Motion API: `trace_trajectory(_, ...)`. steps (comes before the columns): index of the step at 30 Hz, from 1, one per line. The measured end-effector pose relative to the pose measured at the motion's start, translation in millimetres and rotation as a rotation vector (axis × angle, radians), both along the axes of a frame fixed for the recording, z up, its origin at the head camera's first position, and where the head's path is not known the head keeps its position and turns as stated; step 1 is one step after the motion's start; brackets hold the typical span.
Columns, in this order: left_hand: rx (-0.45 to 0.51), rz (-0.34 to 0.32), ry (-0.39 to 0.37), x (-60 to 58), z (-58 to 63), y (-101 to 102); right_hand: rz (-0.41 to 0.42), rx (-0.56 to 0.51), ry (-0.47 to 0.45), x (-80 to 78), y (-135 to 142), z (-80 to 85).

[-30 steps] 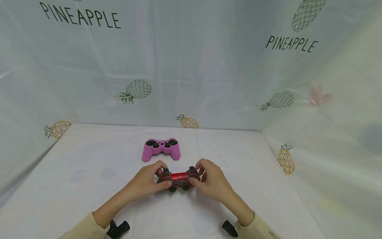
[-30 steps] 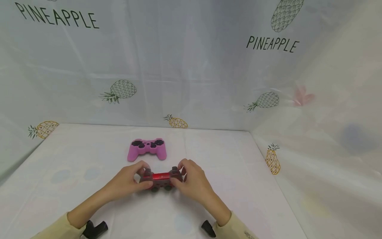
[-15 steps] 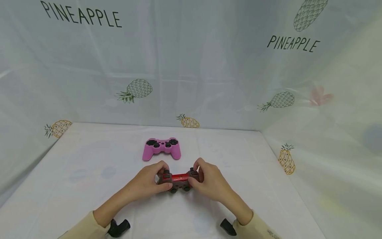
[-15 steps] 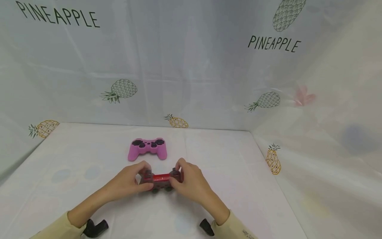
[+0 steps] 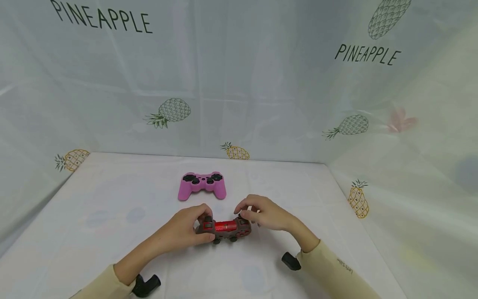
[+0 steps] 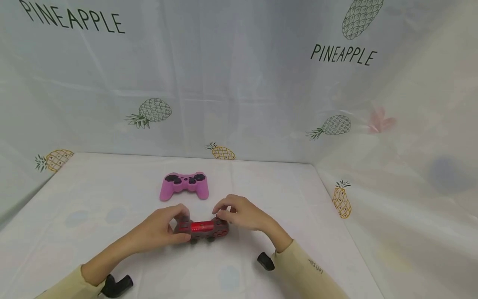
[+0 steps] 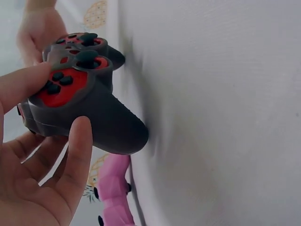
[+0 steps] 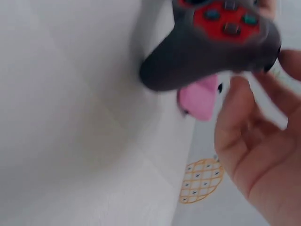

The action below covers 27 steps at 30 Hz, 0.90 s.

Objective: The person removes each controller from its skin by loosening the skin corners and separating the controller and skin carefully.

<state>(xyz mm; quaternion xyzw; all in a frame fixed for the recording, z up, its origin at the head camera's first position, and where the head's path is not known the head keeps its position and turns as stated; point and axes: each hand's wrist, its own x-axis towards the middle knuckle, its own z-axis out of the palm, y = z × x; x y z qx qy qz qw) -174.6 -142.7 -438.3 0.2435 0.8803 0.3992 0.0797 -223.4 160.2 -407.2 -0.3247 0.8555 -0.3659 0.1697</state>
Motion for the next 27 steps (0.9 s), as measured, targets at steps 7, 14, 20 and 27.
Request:
trace_trajectory(7,-0.01,-0.027,0.008,-3.6,2.5,-8,0.137,0.013,-0.249,-20.7,0,-1.8)
trace_trajectory(14,-0.013,-0.057,0.062,-8.0,5.4,-12,0.218,0.049,-0.254,-29.6,-4,3.1)
trace_trajectory(20,-0.053,-0.09,0.183,-8.0,5.0,-13,0.253,0.081,-0.244,-36.3,-8,6.1)
trace_trajectory(27,-0.071,-0.143,0.219,-8.3,4.9,-14,0.361,0.098,-0.265,-44.4,-11,4.0)
